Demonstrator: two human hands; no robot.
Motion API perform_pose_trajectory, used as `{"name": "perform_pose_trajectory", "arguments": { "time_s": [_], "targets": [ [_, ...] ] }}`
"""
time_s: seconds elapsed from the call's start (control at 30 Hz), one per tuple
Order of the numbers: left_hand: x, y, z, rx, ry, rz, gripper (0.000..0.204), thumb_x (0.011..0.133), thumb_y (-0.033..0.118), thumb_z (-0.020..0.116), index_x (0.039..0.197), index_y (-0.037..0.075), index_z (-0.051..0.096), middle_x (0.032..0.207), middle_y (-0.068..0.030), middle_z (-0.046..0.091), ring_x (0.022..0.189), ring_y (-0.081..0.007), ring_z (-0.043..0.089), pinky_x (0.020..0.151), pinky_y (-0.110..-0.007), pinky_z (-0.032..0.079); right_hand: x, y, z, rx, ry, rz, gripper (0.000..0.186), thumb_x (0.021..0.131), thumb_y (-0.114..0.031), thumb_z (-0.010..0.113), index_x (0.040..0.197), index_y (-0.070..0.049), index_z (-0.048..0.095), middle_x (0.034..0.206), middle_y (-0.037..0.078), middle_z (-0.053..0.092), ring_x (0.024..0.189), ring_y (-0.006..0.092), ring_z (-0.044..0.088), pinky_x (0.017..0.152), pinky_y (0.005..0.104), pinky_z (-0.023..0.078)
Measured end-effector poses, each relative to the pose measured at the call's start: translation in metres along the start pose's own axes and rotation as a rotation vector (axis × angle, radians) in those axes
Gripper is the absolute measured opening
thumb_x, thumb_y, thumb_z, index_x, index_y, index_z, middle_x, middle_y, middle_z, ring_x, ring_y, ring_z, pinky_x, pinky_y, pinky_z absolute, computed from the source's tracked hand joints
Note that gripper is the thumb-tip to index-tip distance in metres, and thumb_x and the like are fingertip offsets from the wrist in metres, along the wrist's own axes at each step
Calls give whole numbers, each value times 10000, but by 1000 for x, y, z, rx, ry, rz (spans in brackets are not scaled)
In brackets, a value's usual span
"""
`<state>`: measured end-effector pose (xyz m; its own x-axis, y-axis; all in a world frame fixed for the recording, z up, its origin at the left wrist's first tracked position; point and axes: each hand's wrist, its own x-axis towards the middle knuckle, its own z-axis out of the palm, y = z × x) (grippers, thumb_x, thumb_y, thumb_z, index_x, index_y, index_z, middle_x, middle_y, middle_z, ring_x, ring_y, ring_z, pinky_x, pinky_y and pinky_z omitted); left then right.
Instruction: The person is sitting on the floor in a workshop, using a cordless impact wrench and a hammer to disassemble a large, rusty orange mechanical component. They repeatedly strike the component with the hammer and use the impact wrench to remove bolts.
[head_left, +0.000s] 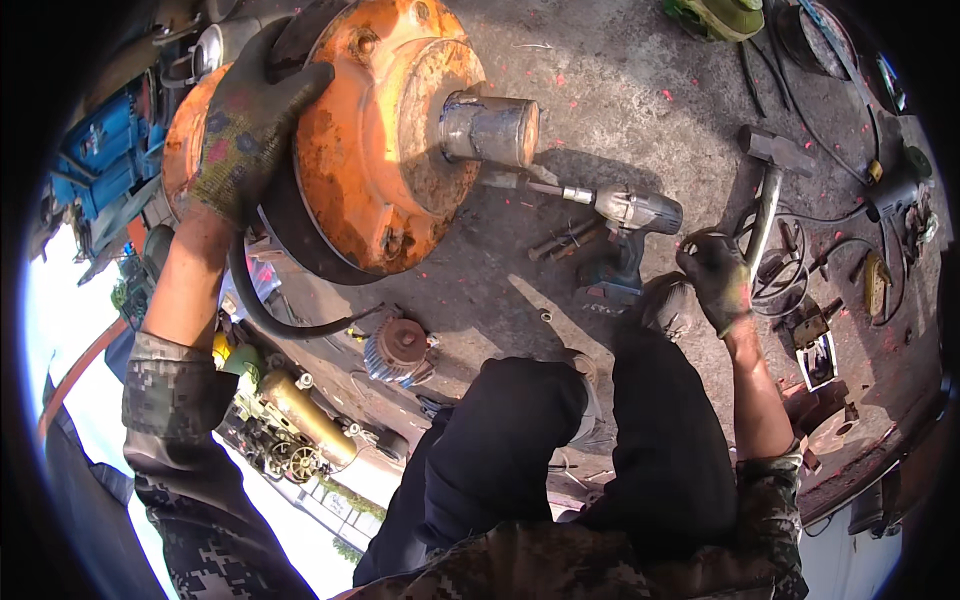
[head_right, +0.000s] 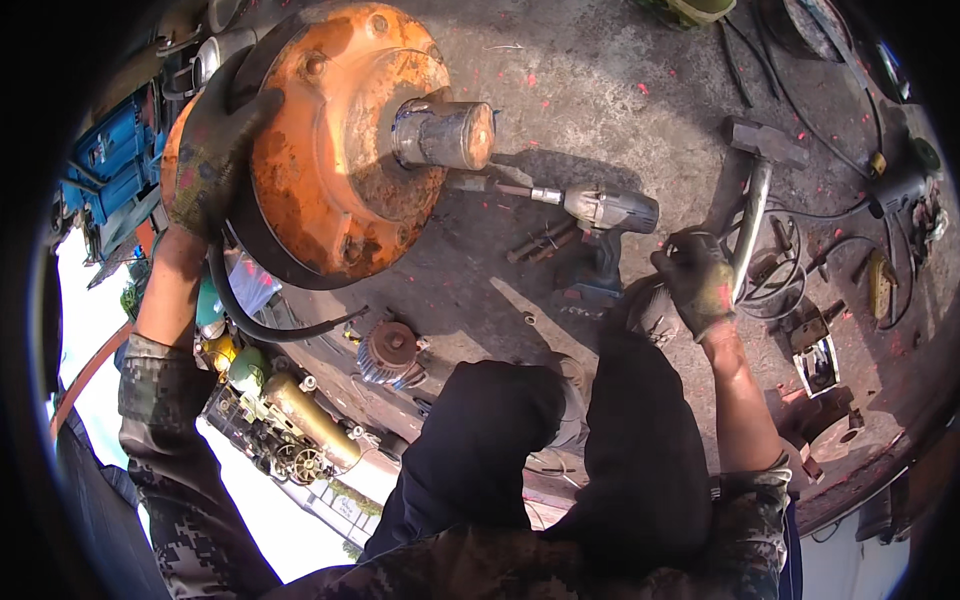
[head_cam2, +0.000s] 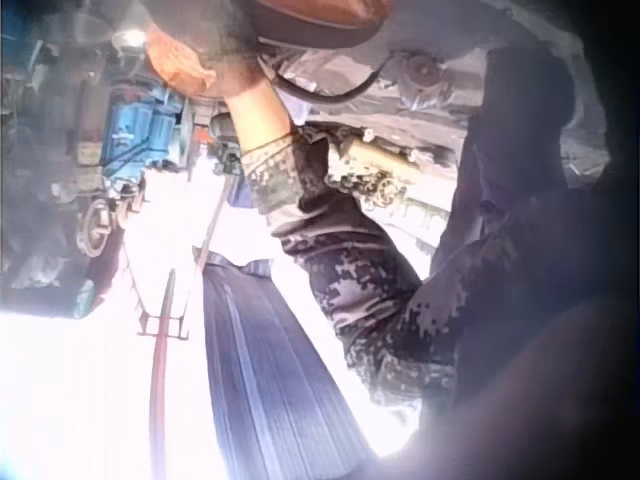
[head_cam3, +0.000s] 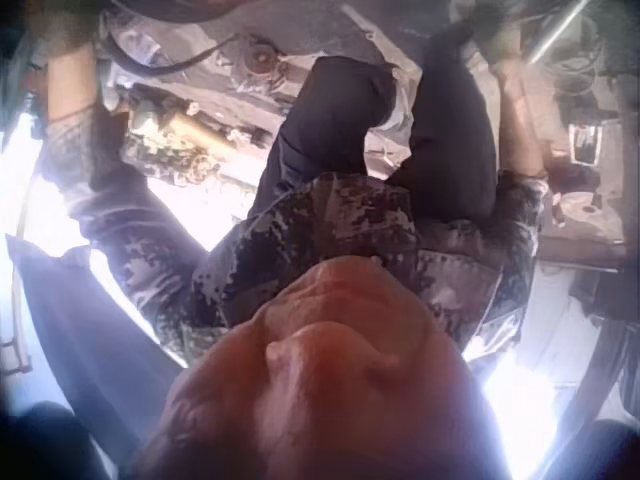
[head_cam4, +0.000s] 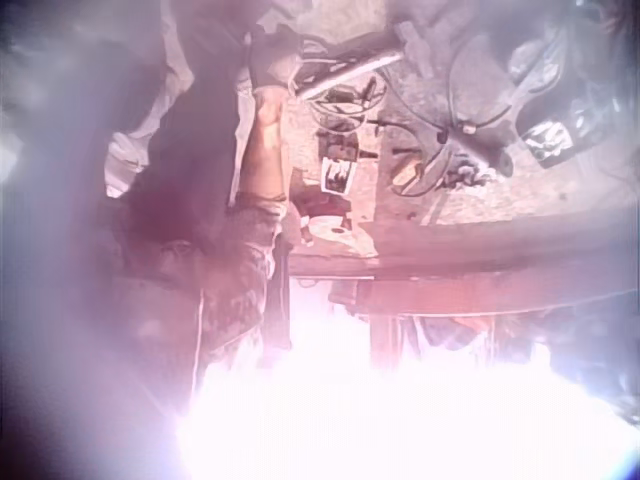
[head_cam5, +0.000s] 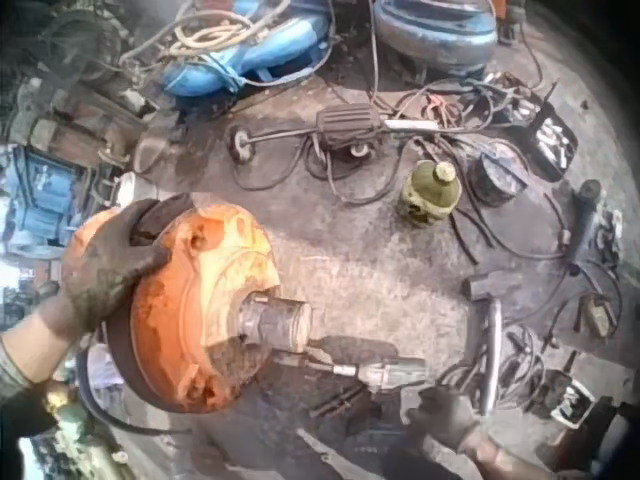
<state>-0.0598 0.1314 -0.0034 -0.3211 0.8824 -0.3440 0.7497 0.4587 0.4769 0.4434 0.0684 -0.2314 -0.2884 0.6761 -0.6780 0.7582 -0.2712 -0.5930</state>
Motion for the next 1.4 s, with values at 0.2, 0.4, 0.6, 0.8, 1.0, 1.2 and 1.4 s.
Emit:
{"name": "perform_pose_trajectory", "arguments": {
  "time_s": [0.2, 0.4, 0.6, 0.8, 1.0, 1.2, 1.4],
  "targets": [
    [33, 25, 3, 237, 80, 174, 815, 855, 491, 735, 1473, -1, 536, 1429, -180, 625, 1317, -289, 586, 1090, -400, 472, 41, 33, 104, 873, -360, -140, 508, 927, -248, 783, 1330, 9, 609, 1069, 115, 722, 931, 242, 710, 867, 393, 582],
    [16, 28, -3, 500, 47, 203, 596, 801, 464, 695, 1247, 71, 716, 1258, -230, 700, 1185, -350, 657, 1008, -431, 491, 41, 6, 105, 1347, -729, 136, 228, 924, -122, 747, 1123, -44, 667, 874, 42, 635, 717, 161, 586, 656, 323, 518],
    [12, 0, -6, 775, 126, 292, 526, 828, 475, 666, 1132, 55, 755, 1217, -232, 707, 1166, -389, 651, 991, -454, 510, 30, -1, 133, 1413, -745, 152, 174, 865, -67, 712, 1015, -66, 625, 702, 39, 538, 574, 161, 508, 533, 312, 421],
    [25, -2, -6, 700, 90, 403, 436, 878, 436, 608, 1139, 128, 772, 1222, -205, 717, 1162, -380, 655, 965, -444, 512, 39, 4, 121, 1364, -755, 144, 199, 829, -27, 689, 1009, -72, 619, 692, 38, 522, 560, 176, 497, 525, 335, 414],
    [14, 13, -4, 603, 118, 275, 502, 805, 444, 667, 1146, 93, 778, 1190, -198, 741, 1151, -358, 675, 963, -427, 512, 39, -3, 117, 1301, -692, 135, 149, 847, -47, 687, 968, -80, 605, 677, 20, 503, 557, 157, 481, 514, 318, 420],
    [7, 18, -6, 533, 132, 189, 549, 761, 441, 697, 1173, 86, 776, 1200, -199, 744, 1157, -345, 679, 968, -418, 511, 40, -6, 119, 1309, -723, 158, 147, 843, -41, 686, 953, -84, 599, 661, 16, 502, 541, 161, 479, 508, 325, 421],
    [11, 14, -9, 569, 80, 272, 555, 770, 434, 689, 1210, 103, 765, 1207, -187, 743, 1147, -348, 678, 970, -418, 509, 47, -2, 120, 1315, -734, 184, 159, 821, -53, 700, 949, -76, 609, 649, 42, 519, 527, 190, 502, 503, 346, 416]
  ]
}}
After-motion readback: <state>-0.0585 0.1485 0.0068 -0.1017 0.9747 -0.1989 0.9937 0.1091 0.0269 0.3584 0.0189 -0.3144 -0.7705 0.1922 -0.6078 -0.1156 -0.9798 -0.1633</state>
